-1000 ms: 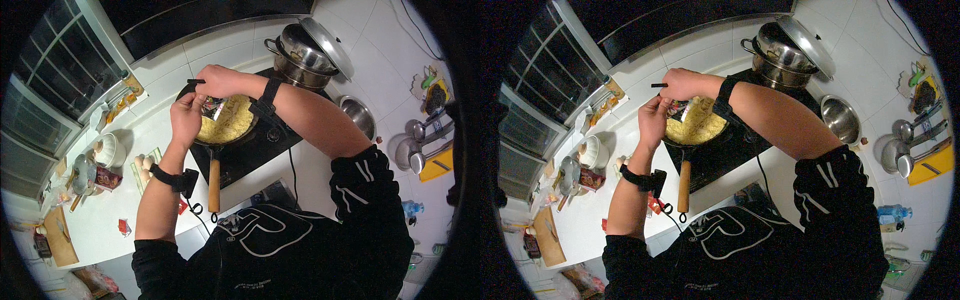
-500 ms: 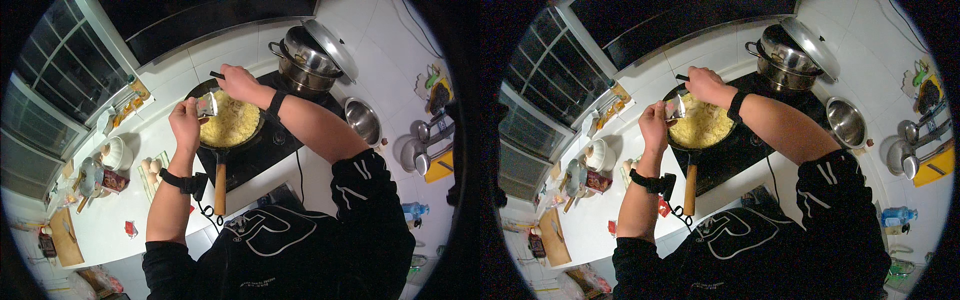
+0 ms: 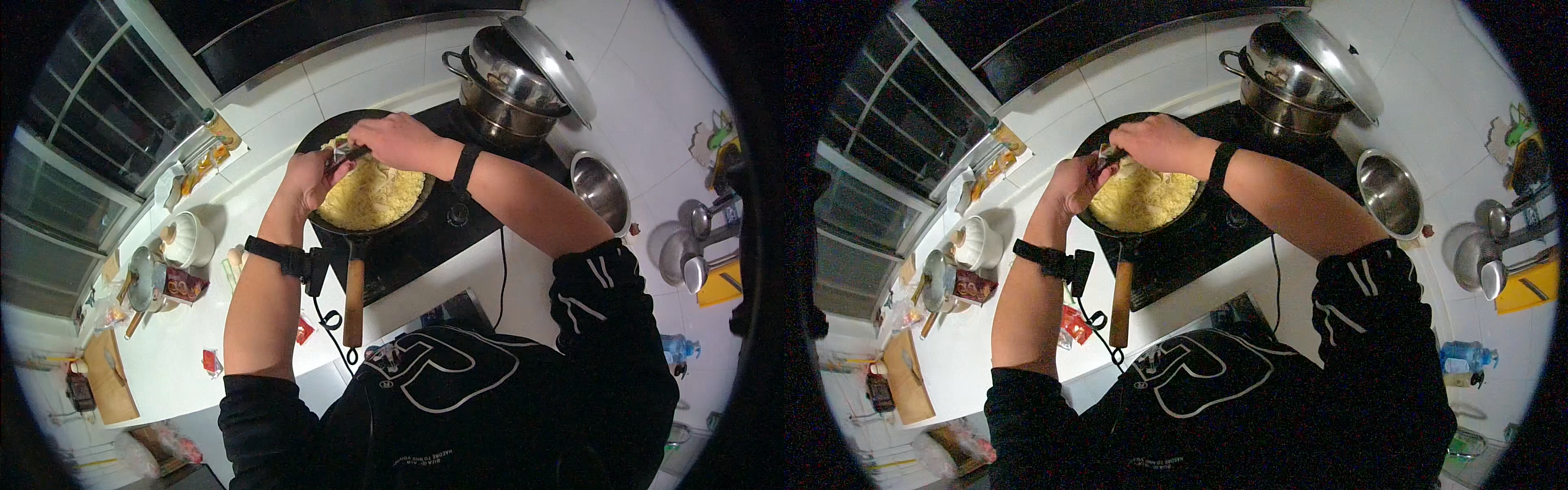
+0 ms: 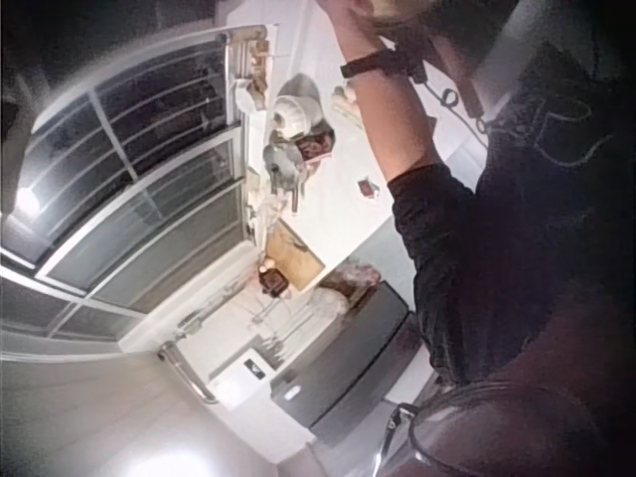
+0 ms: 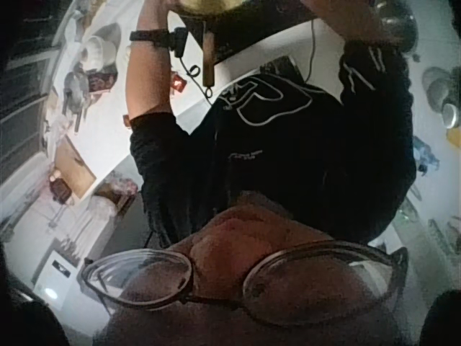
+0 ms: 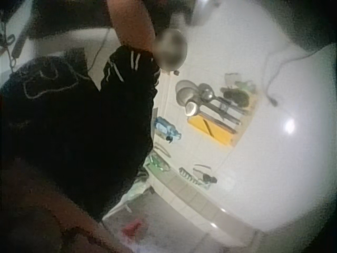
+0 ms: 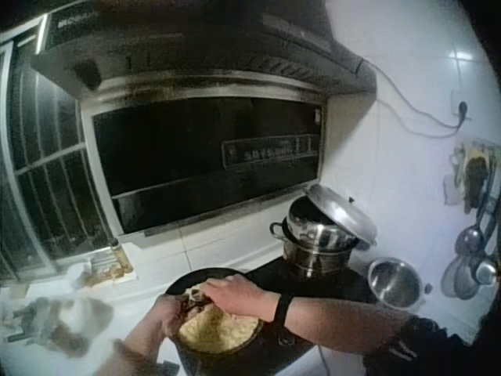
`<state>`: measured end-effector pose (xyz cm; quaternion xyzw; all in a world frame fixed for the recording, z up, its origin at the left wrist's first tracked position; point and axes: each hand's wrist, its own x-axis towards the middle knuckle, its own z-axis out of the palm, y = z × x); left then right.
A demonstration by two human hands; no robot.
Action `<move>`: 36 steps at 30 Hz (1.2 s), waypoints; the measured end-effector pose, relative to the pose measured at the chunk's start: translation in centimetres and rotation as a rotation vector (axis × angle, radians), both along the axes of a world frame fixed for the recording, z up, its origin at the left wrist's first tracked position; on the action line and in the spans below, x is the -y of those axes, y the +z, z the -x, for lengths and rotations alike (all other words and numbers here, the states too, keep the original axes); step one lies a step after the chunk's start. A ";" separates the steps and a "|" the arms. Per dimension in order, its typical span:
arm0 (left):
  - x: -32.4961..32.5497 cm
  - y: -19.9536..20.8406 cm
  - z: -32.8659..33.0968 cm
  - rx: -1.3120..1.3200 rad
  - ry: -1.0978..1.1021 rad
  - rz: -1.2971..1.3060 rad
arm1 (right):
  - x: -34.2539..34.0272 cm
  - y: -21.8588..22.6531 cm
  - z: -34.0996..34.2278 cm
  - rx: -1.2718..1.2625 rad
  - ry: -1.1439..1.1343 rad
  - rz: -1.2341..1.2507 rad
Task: The person cooks noodles in a frying pan on an induction cooktop. They stir the noodles with chopsticks, add seasoning from packets, and crack an egg into the pan.
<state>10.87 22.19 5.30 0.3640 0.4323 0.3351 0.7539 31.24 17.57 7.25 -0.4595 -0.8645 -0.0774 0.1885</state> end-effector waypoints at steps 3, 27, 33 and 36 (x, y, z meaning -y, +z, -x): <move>0.4 1.0 -0.3 -0.166 -0.118 -0.110 | -1.7 -0.2 -0.5 -0.314 -0.125 0.230; 2.9 -0.4 8.3 -0.448 0.048 -0.532 | -4.3 -3.5 -2.5 -0.508 -0.324 0.538; 5.5 -2.6 12.7 -0.395 0.161 -0.419 | -3.3 -3.3 -1.2 -0.497 -0.254 0.423; 6.1 -3.3 14.9 -0.393 0.185 -0.392 | -3.1 -3.3 -0.5 -0.616 -0.287 0.471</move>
